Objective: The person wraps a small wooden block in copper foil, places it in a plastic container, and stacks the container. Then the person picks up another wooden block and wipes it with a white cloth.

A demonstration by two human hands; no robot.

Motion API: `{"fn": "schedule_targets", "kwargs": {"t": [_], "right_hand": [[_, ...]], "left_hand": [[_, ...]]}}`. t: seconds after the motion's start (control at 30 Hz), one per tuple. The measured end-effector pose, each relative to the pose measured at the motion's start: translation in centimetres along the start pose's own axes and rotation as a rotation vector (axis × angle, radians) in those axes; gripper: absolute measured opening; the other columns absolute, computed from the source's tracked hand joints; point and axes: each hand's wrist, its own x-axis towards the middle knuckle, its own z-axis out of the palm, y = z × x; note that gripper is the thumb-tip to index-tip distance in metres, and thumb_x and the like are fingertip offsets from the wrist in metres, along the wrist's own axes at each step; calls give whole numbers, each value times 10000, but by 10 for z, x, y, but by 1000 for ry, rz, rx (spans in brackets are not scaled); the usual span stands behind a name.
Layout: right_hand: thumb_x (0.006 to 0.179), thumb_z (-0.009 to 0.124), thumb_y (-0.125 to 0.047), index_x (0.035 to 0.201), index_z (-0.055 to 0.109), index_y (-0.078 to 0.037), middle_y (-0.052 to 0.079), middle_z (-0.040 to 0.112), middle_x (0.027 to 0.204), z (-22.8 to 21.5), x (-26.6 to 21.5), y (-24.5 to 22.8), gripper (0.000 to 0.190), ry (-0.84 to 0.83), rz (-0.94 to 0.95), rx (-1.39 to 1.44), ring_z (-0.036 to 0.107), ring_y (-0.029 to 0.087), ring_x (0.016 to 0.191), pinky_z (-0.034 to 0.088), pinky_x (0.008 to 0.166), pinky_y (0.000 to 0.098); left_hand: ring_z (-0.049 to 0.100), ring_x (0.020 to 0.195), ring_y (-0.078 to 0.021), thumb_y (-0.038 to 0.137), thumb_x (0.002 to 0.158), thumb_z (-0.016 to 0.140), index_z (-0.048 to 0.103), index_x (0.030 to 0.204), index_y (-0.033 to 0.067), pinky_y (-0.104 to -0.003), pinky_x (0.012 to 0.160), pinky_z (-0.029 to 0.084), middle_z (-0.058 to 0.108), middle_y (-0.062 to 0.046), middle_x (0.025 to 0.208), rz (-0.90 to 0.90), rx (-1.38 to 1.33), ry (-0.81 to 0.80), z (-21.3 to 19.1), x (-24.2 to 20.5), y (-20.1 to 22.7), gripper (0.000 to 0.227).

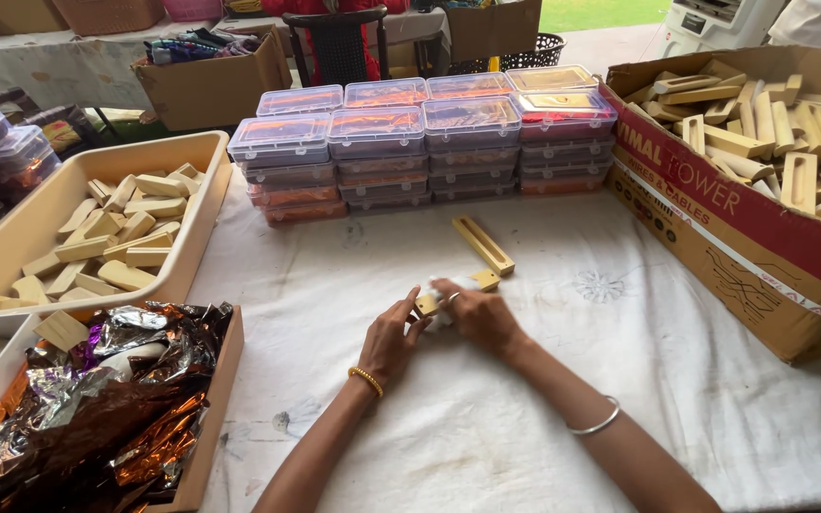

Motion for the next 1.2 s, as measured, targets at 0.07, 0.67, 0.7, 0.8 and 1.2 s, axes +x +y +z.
{"fn": "schedule_targets", "kwargs": {"t": [0.07,0.67,0.7,0.8,1.2], "right_hand": [[1120,364,-258,1364,546,-29,162,729,826,-15,-3,18,380,-95,128,-15,617,144,482,504,393,249],[1073,495,-162,1338,529,23,233,749,1008,-6,3,-6,325,-4,-12,-12,709,208,594,596,461,258],[1084,491,-143,1334,543,4,219,757,997,-8,1,6,295,-55,37,23,705,192,565,587,430,252],[1085,456,-154,1338,544,-30,199,750,925,-25,-5,33,296,-132,202,-43,688,184,522,565,399,257],[1058,482,-93,1324,526,29,235,722,1137,9,0,-13,297,-5,101,-58,718,250,604,606,466,290]], "left_hand": [[759,841,-225,153,870,750,503,1460,61,-352,768,636,753,-114,1071,-19,-70,-9,-2,3,0,646],[778,980,-228,93,800,816,620,1358,91,-331,842,674,765,-134,1128,-216,-511,-17,-16,6,-3,591],[774,993,-236,74,780,823,609,1363,98,-335,862,669,755,-138,1147,-219,-515,-3,-20,6,2,621],[762,1021,-240,47,769,827,597,1364,101,-348,885,660,743,-137,1172,-190,-507,31,-13,6,-6,640],[769,1021,-235,1,765,835,541,1425,105,-359,907,653,765,-144,1139,-147,-530,-20,-12,7,-12,729]]}}
